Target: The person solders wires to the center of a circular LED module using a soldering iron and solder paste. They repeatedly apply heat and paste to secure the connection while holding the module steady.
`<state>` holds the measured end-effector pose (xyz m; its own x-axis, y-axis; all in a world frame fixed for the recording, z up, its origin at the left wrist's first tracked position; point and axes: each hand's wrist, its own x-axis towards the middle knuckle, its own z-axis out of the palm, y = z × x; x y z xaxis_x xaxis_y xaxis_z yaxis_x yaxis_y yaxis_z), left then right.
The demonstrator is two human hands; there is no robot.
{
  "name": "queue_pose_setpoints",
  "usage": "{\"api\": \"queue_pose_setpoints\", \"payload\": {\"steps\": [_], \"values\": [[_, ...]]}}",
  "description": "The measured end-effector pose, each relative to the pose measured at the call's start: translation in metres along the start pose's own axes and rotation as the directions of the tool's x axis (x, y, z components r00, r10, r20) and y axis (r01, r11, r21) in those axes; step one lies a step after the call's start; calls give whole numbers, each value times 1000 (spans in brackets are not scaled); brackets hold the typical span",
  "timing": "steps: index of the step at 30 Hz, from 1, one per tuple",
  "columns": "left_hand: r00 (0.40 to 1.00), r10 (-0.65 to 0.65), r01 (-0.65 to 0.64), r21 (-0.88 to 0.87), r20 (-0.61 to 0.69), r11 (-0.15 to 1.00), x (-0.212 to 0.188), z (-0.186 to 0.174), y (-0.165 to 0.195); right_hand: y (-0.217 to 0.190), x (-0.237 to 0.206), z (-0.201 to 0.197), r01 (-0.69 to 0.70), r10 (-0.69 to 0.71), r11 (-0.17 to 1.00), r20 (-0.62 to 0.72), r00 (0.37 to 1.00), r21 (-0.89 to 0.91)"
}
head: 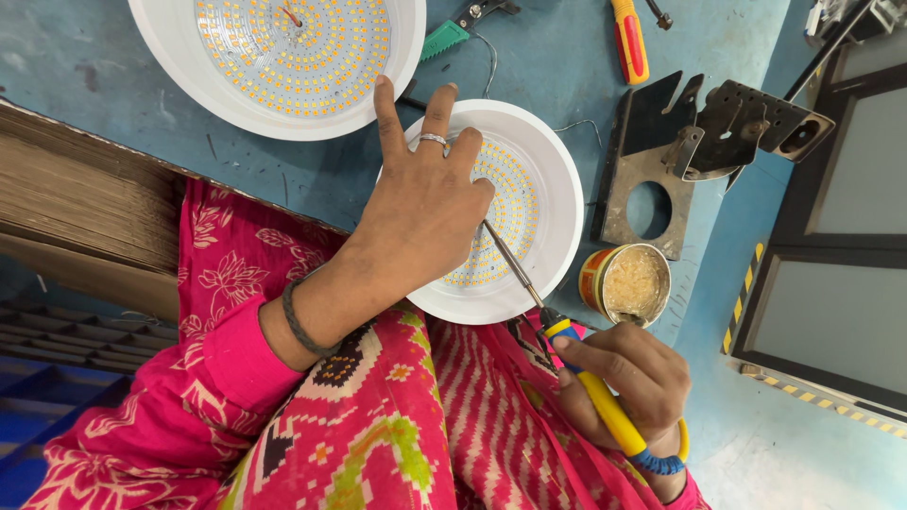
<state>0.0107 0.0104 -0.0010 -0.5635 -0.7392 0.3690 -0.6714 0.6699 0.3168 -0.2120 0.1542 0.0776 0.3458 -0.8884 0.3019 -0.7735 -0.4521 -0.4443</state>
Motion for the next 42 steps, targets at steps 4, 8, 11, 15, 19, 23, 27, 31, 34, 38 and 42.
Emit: {"api": "queue_pose_setpoints", "payload": {"steps": [4, 8, 11, 15, 19, 23, 27, 31, 34, 38, 42], "values": [[1000, 0, 0, 3, 1, 1000, 0, 0, 0, -3, -3, 2, 10, -10, 1000, 1, 1000, -24], [1000, -4, 4, 0, 5, 1000, 1, 0, 1, -2, -8, 5, 9, -10, 999, -26, 1000, -43], [1000, -6, 6, -7, 12, 1000, 1, -1, 1, -1, -13, 5, -21, 18, 999, -64, 998, -41], [1000, -4, 4, -1, 25, 1000, 1, -2, 1, 0, -18, 6, -31, 27, 998, -99, 995, -45], [1000, 0, 0, 9, 19, 1000, 1, -3, 1, 2, -18, 5, -14, 10, 998, -76, 997, -59], [1000, -1, 1, 6, 16, 1000, 1, -2, 1, 2, -16, 5, 13, -17, 997, -54, 998, -76], [1000, -4, 4, 12, 17, 1000, 1, -1, 1, 1, -14, 4, 40, -42, 997, -32, 999, -60], [1000, -2, 1, 11, 20, 1000, 1, -1, 0, 2, -12, 2, 76, -76, 994, -8, 997, -84], [1000, -5, 5, -1, 13, 1000, 0, -1, 1, 2, -11, 0, 93, -93, 992, 4, 996, -85], [1000, -20, 20, -26, -1, 999, 2, -1, 1, 4, -9, -1, 108, -108, 990, 8, 994, -85], [999, -43, 43, -51, -4, 998, 3, -2, 1, 5, -5, 0, 139, -139, 988, 8, 990, -72]]}}
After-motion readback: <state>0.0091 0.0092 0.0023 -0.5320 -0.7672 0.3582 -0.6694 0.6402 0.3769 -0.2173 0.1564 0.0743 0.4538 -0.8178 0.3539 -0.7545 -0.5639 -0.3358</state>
